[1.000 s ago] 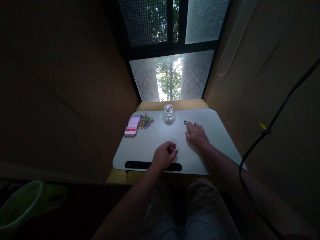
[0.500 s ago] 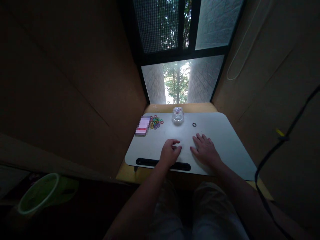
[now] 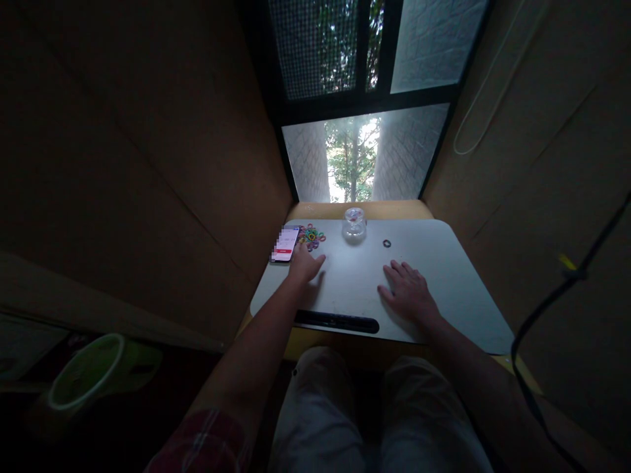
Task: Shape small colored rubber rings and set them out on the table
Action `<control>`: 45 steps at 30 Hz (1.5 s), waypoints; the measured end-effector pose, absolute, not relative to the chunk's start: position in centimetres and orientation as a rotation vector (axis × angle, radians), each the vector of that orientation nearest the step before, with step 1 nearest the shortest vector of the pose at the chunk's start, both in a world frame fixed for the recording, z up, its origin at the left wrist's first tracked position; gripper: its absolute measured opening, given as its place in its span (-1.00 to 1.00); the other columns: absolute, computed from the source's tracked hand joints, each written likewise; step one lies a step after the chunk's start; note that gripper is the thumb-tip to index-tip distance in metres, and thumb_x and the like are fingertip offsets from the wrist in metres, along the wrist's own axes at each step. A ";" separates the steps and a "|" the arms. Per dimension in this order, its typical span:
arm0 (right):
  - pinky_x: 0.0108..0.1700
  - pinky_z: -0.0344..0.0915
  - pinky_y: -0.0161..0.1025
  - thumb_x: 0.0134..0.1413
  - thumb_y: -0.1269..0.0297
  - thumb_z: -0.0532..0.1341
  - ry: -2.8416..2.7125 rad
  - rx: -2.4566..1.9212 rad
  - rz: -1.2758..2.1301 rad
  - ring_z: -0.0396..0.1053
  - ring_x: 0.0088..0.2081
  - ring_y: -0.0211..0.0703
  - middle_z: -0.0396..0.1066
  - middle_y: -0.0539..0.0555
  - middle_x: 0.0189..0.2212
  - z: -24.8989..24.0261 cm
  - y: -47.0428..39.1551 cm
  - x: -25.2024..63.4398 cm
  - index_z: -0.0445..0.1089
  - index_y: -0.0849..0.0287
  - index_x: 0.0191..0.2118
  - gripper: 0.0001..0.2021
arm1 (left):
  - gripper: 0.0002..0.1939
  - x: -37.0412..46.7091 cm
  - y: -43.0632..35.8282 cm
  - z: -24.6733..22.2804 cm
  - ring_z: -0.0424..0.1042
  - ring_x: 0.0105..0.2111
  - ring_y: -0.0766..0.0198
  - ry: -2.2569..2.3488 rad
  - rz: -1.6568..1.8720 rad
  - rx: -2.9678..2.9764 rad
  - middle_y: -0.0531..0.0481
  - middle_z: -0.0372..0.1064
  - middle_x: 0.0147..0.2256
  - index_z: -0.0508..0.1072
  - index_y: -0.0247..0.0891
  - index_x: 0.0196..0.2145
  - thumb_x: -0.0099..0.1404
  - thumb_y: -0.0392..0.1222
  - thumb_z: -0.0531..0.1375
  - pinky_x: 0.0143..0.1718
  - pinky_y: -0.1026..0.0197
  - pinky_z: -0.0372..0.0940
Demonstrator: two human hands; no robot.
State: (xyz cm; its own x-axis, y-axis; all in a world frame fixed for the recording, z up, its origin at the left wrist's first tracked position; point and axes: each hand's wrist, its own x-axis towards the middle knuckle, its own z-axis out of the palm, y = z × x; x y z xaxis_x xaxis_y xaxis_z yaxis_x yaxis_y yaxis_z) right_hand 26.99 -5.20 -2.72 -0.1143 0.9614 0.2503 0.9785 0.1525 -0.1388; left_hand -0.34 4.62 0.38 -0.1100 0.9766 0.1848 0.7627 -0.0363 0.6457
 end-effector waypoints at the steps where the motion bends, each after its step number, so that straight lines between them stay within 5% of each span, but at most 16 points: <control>1: 0.20 -0.04 0.13 0.12 0.05 0.07 -2.152 -1.876 -0.085 0.01 0.24 0.20 0.13 0.23 0.24 -2.7 -5.2 27.0 0.22 0.19 0.18 -0.46 | -0.37 -0.4 5.1 0.4 0.16 0.16 -0.03 1.940 0.877 1.850 -0.38 0.16 0.13 0.27 -0.41 0.05 0.07 -0.05 0.28 0.17 0.03 0.08; 12: 0.20 -0.03 0.11 0.11 0.06 0.08 -2.139 -1.881 -0.089 0.02 0.24 0.18 0.13 0.21 0.24 -2.4 -5.3 26.8 0.23 0.17 0.17 -0.47 | -0.39 -0.9 7.2 0.1 0.30 0.04 0.01 1.961 0.791 1.923 -0.36 0.31 0.02 0.34 -0.42 0.04 0.06 -0.07 0.25 0.07 0.07 0.19; 35: 0.17 0.01 0.12 0.13 0.05 0.06 -2.135 -1.841 -0.132 0.05 0.22 0.20 0.16 0.24 0.22 -2.2 -5.5 26.8 0.24 0.20 0.15 -0.48 | -0.71 -2.0 4.1 -1.5 0.48 -0.23 0.27 1.906 1.301 1.641 -0.12 0.46 -0.08 0.47 -0.26 -0.10 0.21 -0.21 0.16 -0.14 0.24 0.36; 45: 0.17 0.01 0.12 0.13 0.06 0.07 -2.139 -1.837 -0.152 0.06 0.21 0.20 0.17 0.23 0.21 -2.4 -5.4 26.9 0.25 0.20 0.15 -0.49 | -0.59 -1.5 4.7 -1.6 0.46 -0.35 0.33 1.976 1.187 1.672 -0.05 0.49 -0.22 0.39 -0.23 -0.04 0.12 -0.21 0.23 -0.28 0.30 0.31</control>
State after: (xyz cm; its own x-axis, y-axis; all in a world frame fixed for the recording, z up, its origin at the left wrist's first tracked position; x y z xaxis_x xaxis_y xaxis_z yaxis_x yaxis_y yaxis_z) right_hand 26.88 -5.44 -2.36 -0.1246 0.9443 0.3047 0.9779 0.1689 -0.1235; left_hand -1.45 4.72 -1.60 -0.2825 0.9181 0.2780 0.6765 -0.0148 0.7363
